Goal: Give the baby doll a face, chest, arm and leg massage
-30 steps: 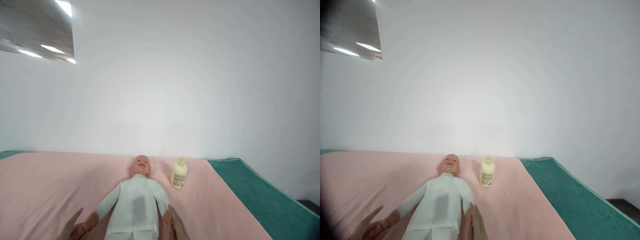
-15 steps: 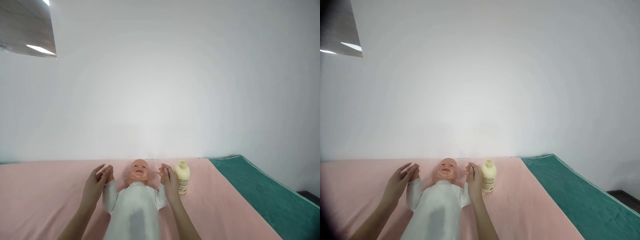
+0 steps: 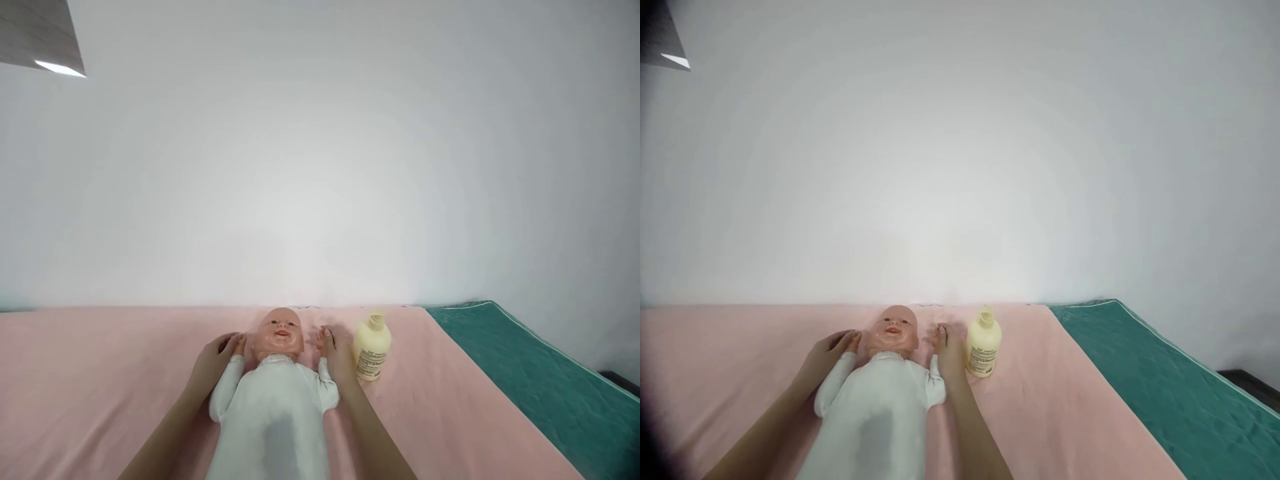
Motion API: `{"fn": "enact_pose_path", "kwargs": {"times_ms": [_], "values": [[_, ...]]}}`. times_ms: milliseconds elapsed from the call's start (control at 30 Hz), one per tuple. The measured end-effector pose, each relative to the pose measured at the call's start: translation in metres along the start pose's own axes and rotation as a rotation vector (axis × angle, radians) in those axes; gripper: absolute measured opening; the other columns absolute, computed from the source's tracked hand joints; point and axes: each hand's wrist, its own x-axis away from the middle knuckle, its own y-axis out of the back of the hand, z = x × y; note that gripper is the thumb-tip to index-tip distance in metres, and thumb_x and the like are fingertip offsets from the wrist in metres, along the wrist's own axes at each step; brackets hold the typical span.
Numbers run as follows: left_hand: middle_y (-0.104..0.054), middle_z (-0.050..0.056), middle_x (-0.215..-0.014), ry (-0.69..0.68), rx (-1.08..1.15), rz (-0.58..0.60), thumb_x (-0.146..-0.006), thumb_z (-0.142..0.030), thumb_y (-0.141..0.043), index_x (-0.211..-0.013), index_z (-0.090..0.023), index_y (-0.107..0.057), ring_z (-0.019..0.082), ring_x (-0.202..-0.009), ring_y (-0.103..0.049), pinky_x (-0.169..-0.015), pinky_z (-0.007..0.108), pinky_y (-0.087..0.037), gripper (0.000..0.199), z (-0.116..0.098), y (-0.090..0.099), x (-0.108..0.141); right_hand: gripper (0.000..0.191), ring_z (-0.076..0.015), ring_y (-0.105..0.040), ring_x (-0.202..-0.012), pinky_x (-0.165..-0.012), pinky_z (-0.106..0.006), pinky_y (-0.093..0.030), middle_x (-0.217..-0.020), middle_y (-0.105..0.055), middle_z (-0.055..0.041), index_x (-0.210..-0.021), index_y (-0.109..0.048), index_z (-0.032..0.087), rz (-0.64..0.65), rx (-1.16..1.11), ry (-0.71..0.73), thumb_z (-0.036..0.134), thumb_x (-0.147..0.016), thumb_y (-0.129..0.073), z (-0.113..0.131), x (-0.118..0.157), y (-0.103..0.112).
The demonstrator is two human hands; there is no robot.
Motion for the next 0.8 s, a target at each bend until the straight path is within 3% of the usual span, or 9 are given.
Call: {"fn": "enact_pose_path", "kwargs": {"times_ms": [133, 367, 500, 633, 800], "values": [[-0.067, 0.008, -0.119, -0.001, -0.006, -0.120, -0.084, -0.060, -0.044, -0.117, -0.022, -0.062, 0.028, -0.106, -0.061, -0.085, 0.035, -0.047, 0.053, -0.016, 0.005, 0.020, 0.042, -0.0256, -0.065, -0.098, -0.084, -0.038, -0.051, -0.112, -0.064, -0.0119, -0.120, -0.055, 0.019, -0.024, 0.033, 0.117, 0.047, -0.095, -0.036, 0.025, 0.021, -0.001], [-0.070, -0.002, -0.109, -0.033, -0.011, -0.230, -0.079, -0.059, -0.053, -0.114, -0.034, -0.061, 0.021, -0.100, -0.064, -0.076, 0.028, -0.048, 0.044, -0.040, 0.029, 0.067, 0.033, -0.0237, -0.060, -0.106, -0.093, -0.038, -0.048, -0.113, -0.063, -0.0102, -0.117, -0.057, 0.020, -0.024, 0.058, 0.241, 0.038, -0.097, -0.039, 0.059, 0.060, 0.007], [-0.069, -0.002, -0.111, -0.041, -0.113, -0.325, -0.078, -0.054, -0.056, -0.115, -0.035, -0.058, 0.024, -0.101, -0.064, -0.073, 0.030, -0.048, 0.042, -0.043, 0.054, 0.105, 0.031, -0.0224, -0.059, -0.109, -0.093, -0.035, -0.049, -0.119, -0.062, -0.0077, -0.123, -0.055, 0.023, -0.017, 0.098, 0.206, 0.035, -0.096, -0.042, 0.080, 0.094, 0.020], [-0.070, 0.000, -0.110, 0.032, -0.180, -0.384, -0.072, -0.062, -0.058, -0.113, -0.035, -0.061, 0.028, -0.098, -0.066, -0.072, 0.035, -0.051, 0.049, -0.025, 0.070, 0.143, 0.038, -0.0239, -0.055, -0.117, -0.095, -0.034, -0.049, -0.128, -0.059, -0.0037, -0.130, -0.053, 0.029, -0.018, 0.158, 0.056, 0.039, -0.094, -0.048, 0.090, 0.139, 0.038], [-0.073, -0.002, -0.101, 0.066, -0.140, -0.401, -0.063, -0.056, -0.065, -0.110, -0.041, -0.064, 0.034, -0.090, -0.068, -0.068, 0.042, -0.057, 0.049, 0.032, 0.069, 0.174, 0.043, -0.0283, -0.058, -0.114, -0.098, -0.040, -0.050, -0.121, -0.063, -0.0027, -0.128, -0.059, 0.032, -0.015, 0.130, 0.047, 0.046, -0.087, -0.056, 0.080, 0.186, 0.053]]}}
